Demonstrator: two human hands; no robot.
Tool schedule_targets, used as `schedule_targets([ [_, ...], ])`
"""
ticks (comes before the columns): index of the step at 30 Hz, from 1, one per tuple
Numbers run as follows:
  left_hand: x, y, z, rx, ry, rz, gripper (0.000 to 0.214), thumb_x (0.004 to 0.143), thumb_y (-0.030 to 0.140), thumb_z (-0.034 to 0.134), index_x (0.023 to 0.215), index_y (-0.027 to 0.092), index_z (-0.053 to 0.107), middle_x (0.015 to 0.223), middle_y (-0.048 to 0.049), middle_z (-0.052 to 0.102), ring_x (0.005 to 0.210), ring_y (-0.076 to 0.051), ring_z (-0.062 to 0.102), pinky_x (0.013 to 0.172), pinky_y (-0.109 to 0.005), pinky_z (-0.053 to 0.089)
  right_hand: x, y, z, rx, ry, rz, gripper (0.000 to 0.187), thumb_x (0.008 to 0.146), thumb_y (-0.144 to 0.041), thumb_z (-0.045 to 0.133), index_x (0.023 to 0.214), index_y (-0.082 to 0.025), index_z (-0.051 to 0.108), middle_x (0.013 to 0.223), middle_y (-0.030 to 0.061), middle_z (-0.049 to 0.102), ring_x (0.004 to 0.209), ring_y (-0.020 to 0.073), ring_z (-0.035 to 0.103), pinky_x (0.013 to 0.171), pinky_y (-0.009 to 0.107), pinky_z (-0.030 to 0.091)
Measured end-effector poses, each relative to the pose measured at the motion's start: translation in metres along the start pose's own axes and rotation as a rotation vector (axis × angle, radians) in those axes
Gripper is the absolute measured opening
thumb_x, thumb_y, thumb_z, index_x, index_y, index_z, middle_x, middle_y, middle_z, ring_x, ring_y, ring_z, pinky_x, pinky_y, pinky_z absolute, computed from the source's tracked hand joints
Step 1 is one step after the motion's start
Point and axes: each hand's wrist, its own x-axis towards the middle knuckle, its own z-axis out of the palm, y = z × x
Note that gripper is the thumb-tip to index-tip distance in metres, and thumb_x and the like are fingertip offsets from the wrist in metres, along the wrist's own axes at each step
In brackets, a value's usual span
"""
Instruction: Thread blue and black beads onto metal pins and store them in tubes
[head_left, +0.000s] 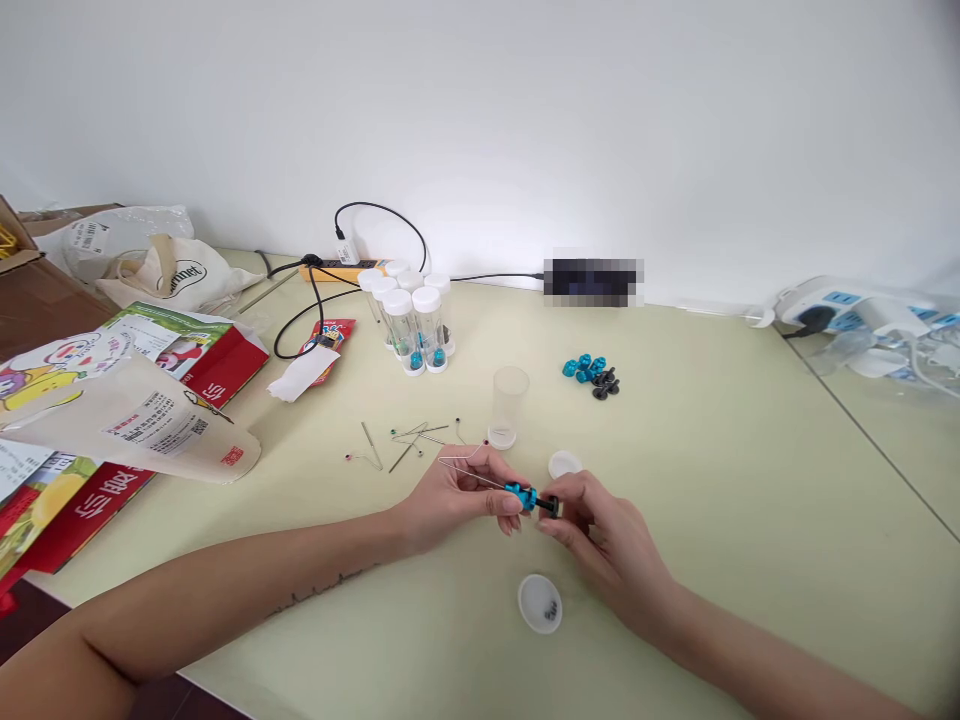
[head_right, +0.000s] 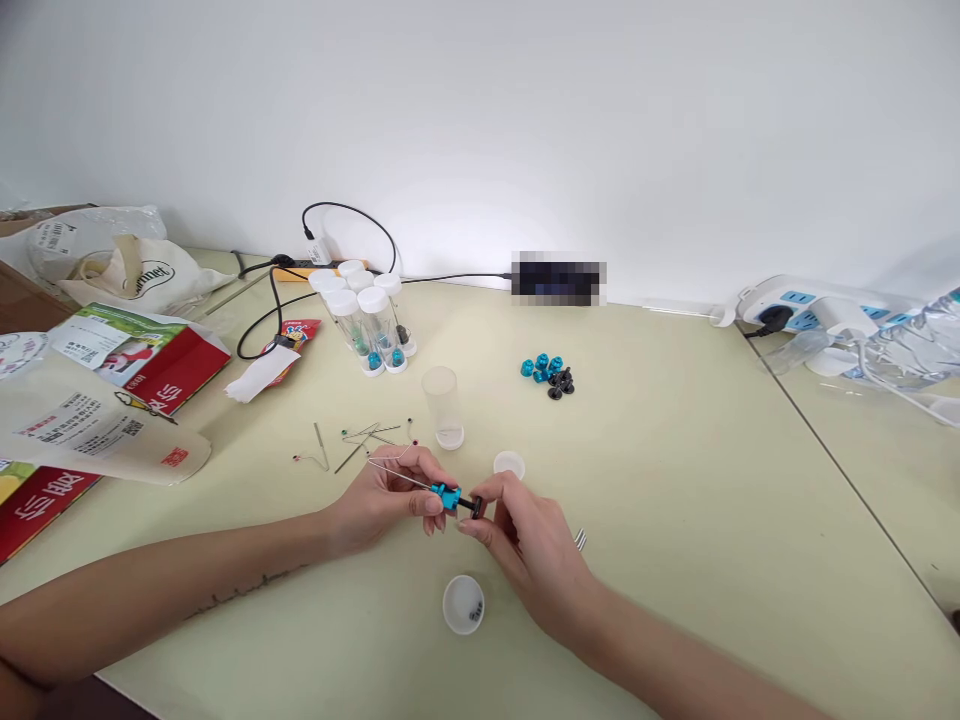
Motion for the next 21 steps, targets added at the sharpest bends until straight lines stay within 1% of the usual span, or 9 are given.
schedule_targets([
  [2, 0.0, 0.0002, 0.0003, -0.004, -0.006, -0.004, 0.017, 0.069, 0.017, 0.076, 0.083, 0.01, 0.069, 0.07, -0.0046, 0.068, 0.06, -0.014, 0.065, 0.056, -0.025, 0.054, 0.0003, -0.0001, -0.0003, -0.008, -0.032, 0.004, 0.02, 0.097, -0.037, 0.038, 0.087, -0.022, 0.048, 0.062, -0.0037, 0.048, 0.05, 0.0107, 0.038, 0.049, 0.022, 0.032],
  [5, 0.0001, 0.0009, 0.0008, -0.01, 0.003, 0.0, 0.016, 0.07, 0.017, 0.076, 0.082, 0.01, 0.068, 0.071, -0.0043, 0.068, 0.06, -0.013, 0.065, 0.056, -0.025, 0.054, 0.0007, -0.0005, -0.0008, -0.005, 0.012, -0.011, 0.014, 0.096, -0.035, 0.04, 0.095, -0.023, 0.047, 0.074, -0.0012, 0.055, 0.052, 0.0101, 0.04, 0.05, 0.022, 0.033],
  [6, 0.0001, 0.0011, 0.0008, -0.011, 0.004, -0.001, 0.016, 0.07, 0.017, 0.076, 0.081, 0.01, 0.068, 0.07, -0.0043, 0.068, 0.06, -0.013, 0.065, 0.056, -0.025, 0.054, 0.0009, -0.0006, -0.001, -0.008, 0.017, -0.007, 0.015, 0.096, -0.036, 0.04, 0.095, -0.023, 0.047, 0.073, -0.0014, 0.055, 0.052, 0.0102, 0.04, 0.05, 0.022, 0.033],
  [9, 0.0001, 0.001, 0.0007, -0.002, -0.003, -0.006, 0.018, 0.069, 0.019, 0.076, 0.082, 0.01, 0.068, 0.069, -0.0045, 0.068, 0.06, -0.014, 0.065, 0.056, -0.026, 0.054, 0.0011, -0.0007, -0.0013, -0.034, -0.021, 0.001, 0.023, 0.097, -0.039, 0.038, 0.084, -0.022, 0.049, 0.059, -0.0043, 0.047, 0.049, 0.0108, 0.038, 0.047, 0.022, 0.031],
  [11, 0.0001, 0.0007, 0.0004, 0.007, 0.006, 0.0, 0.018, 0.069, 0.019, 0.076, 0.082, 0.01, 0.068, 0.068, -0.0041, 0.067, 0.06, -0.014, 0.065, 0.056, -0.025, 0.054, 0.0009, -0.0005, -0.0011, -0.038, 0.0, -0.01, 0.02, 0.097, -0.037, 0.038, 0.088, -0.023, 0.049, 0.064, -0.0035, 0.05, 0.05, 0.0105, 0.039, 0.048, 0.022, 0.032],
  [13, 0.0001, 0.0005, 0.0, 0.001, 0.011, 0.006, 0.017, 0.07, 0.019, 0.076, 0.082, 0.01, 0.068, 0.069, -0.004, 0.068, 0.06, -0.013, 0.065, 0.056, -0.025, 0.054, 0.0004, -0.0002, -0.0008, -0.025, 0.025, -0.004, 0.015, 0.095, -0.037, 0.042, 0.096, -0.023, 0.047, 0.07, -0.0029, 0.053, 0.051, 0.0104, 0.041, 0.049, 0.021, 0.032],
  [17, -0.0001, 0.0005, 0.0, -0.013, -0.014, -0.001, 0.017, 0.07, 0.018, 0.076, 0.083, 0.01, 0.068, 0.072, -0.0046, 0.068, 0.061, -0.013, 0.065, 0.056, -0.025, 0.054, -0.0007, 0.0005, -0.0005, -0.019, -0.031, -0.008, 0.02, 0.096, -0.037, 0.04, 0.084, -0.023, 0.047, 0.058, -0.0055, 0.043, 0.05, 0.0111, 0.037, 0.047, 0.021, 0.03],
  [19, -0.0002, 0.0006, 0.0003, -0.003, 0.0, -0.004, 0.018, 0.069, 0.019, 0.076, 0.083, 0.01, 0.068, 0.071, -0.0042, 0.068, 0.06, -0.014, 0.065, 0.056, -0.025, 0.054, -0.0008, 0.001, -0.0002, -0.019, -0.002, -0.034, 0.017, 0.097, -0.036, 0.038, 0.089, -0.023, 0.047, 0.067, -0.0032, 0.05, 0.051, 0.0108, 0.039, 0.049, 0.022, 0.032],
  [21, -0.0004, 0.0004, 0.0005, 0.0, 0.019, -0.008, 0.018, 0.069, 0.02, 0.076, 0.082, 0.01, 0.068, 0.07, -0.0039, 0.067, 0.06, -0.013, 0.065, 0.056, -0.025, 0.054, -0.0005, 0.0013, -0.0001, -0.014, 0.037, -0.041, 0.013, 0.096, -0.036, 0.041, 0.097, -0.024, 0.046, 0.077, -0.0011, 0.054, 0.053, 0.0107, 0.043, 0.051, 0.022, 0.034],
])
